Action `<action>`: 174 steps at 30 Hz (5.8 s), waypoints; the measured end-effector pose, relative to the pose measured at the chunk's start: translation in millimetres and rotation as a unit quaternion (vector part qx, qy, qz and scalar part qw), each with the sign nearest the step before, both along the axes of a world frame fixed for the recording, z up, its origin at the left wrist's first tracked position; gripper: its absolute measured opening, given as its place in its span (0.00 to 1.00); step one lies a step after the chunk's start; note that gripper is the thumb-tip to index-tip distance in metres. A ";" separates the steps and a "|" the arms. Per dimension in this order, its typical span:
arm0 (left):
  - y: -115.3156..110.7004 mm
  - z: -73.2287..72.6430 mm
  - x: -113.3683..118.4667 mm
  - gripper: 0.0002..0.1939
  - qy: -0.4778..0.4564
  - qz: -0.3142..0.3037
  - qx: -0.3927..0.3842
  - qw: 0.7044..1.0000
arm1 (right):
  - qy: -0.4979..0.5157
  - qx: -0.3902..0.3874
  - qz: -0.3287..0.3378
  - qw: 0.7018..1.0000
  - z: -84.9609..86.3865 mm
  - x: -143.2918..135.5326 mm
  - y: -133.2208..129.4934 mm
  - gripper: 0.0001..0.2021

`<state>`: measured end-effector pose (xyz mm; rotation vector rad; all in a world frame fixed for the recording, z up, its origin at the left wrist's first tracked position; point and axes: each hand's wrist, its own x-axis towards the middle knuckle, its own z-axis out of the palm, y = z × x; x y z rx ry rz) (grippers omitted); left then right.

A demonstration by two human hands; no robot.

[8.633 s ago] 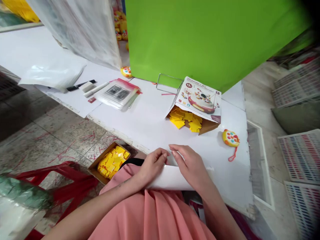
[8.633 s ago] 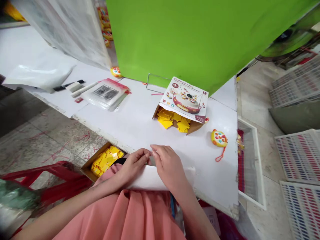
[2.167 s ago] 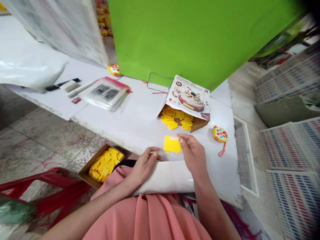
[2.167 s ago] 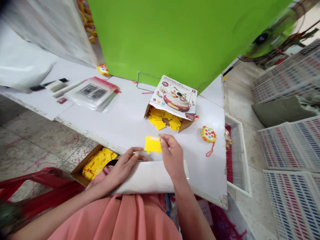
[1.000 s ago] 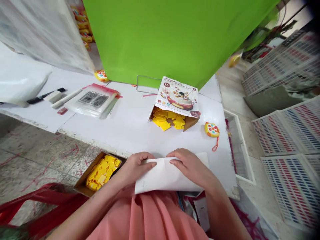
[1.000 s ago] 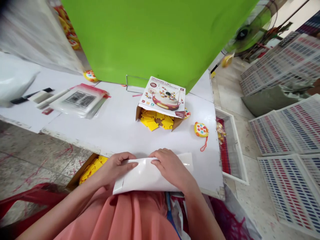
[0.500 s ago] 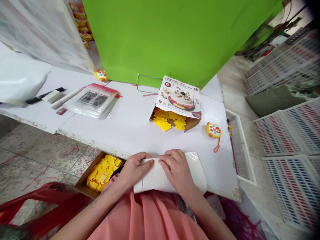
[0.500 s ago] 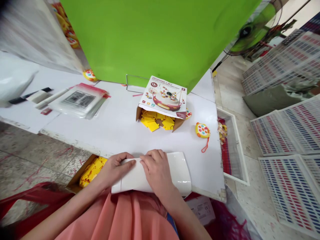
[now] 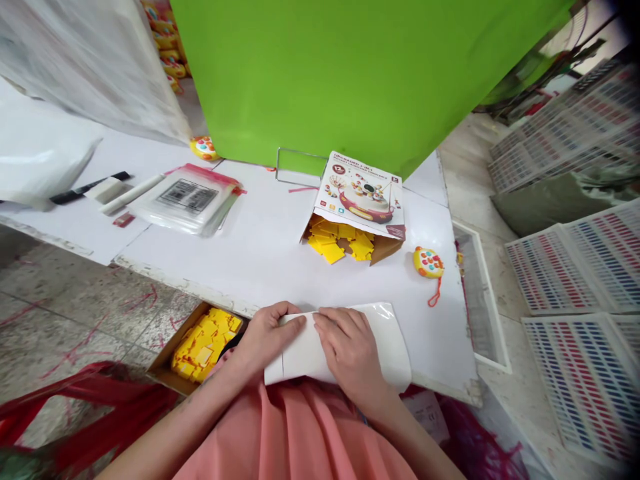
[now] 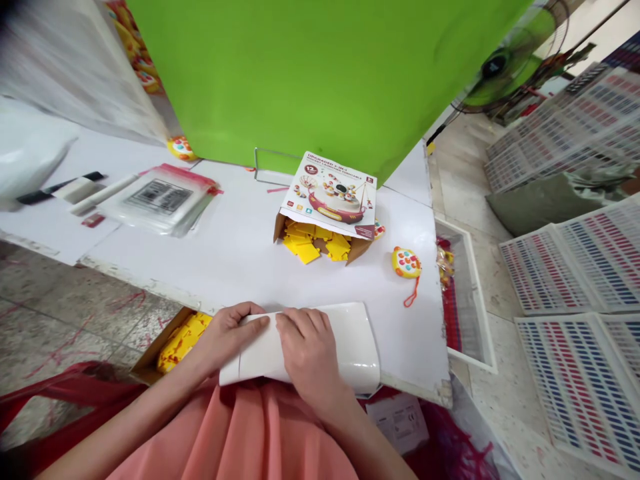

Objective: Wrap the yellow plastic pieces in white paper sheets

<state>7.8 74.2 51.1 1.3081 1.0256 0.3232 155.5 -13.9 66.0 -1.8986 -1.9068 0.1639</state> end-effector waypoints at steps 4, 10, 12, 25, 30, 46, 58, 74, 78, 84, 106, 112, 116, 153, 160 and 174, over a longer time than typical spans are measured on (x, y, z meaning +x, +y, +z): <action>0.6 -2.0 0.4 0.14 -0.005 -0.001 -0.002 1.000 | 0.027 0.001 -0.053 0.998 -4.0 0.7 4.4 0.11; 3.6 -8.8 2.6 0.13 0.010 -0.025 0.043 0.999 | 0.049 -0.006 -0.028 0.998 -3.0 2.2 12.1 0.07; 5.3 -9.5 3.0 0.13 0.009 -0.039 0.049 0.998 | 0.068 0.009 -0.025 0.997 -3.2 9.1 16.5 0.06; 8.7 -15.9 3.9 0.19 -0.012 -0.039 0.045 0.998 | -0.063 0.006 -0.150 0.987 -47.2 66.2 110.7 0.21; 9.4 -16.9 3.0 0.21 -0.018 -0.032 0.033 0.999 | -0.059 -0.015 -0.153 0.986 -46.5 68.3 107.2 0.21; -13.3 -4.1 20.0 0.24 -0.065 0.010 0.155 0.986 | 0.331 -0.086 -0.140 0.929 8.0 3.4 28.1 0.29; -9.6 -10.3 16.9 0.16 -0.180 0.013 -0.108 0.978 | 0.330 -0.037 -0.157 0.930 5.7 19.5 19.7 0.32; -14.9 -20.6 18.6 0.17 -0.252 0.074 -0.193 0.946 | 0.320 -0.094 -0.107 0.937 15.6 30.1 20.8 0.07; -16.7 -20.3 18.1 0.16 -0.240 0.056 -0.155 0.957 | 0.241 -0.138 -0.058 0.959 25.8 30.7 26.8 0.05; -18.3 -21.2 15.1 0.14 -0.209 0.038 -0.098 0.972 | 0.129 -0.174 -0.008 0.976 32.7 23.5 34.0 0.03; -18.7 -19.3 15.7 0.11 -0.216 0.041 -0.051 0.974 | 0.076 -0.141 -0.006 0.987 27.3 16.9 35.3 0.03; -20.8 -16.5 17.6 0.10 -0.184 0.075 -0.018 0.980 | -0.029 -0.111 -0.036 0.993 23.1 3.2 33.9 0.03; -22.9 -14.3 17.8 0.09 -0.151 0.092 0.014 0.984 | -0.103 -0.101 -0.092 0.985 19.5 -3.8 32.2 0.06; -20.5 -22.3 5.5 0.12 -0.150 0.116 0.042 0.981 | 0.176 -0.091 0.019 0.980 20.9 -2.8 27.5 0.12; -8.3 -14.5 1.4 0.14 -0.154 0.120 -0.023 0.981 | 0.108 -0.200 0.069 0.971 21.7 19.7 9.4 0.11; -6.2 -12.7 -11.5 0.15 -0.193 0.104 -0.188 0.957 | 0.070 -0.106 0.024 0.992 17.5 6.0 24.6 0.11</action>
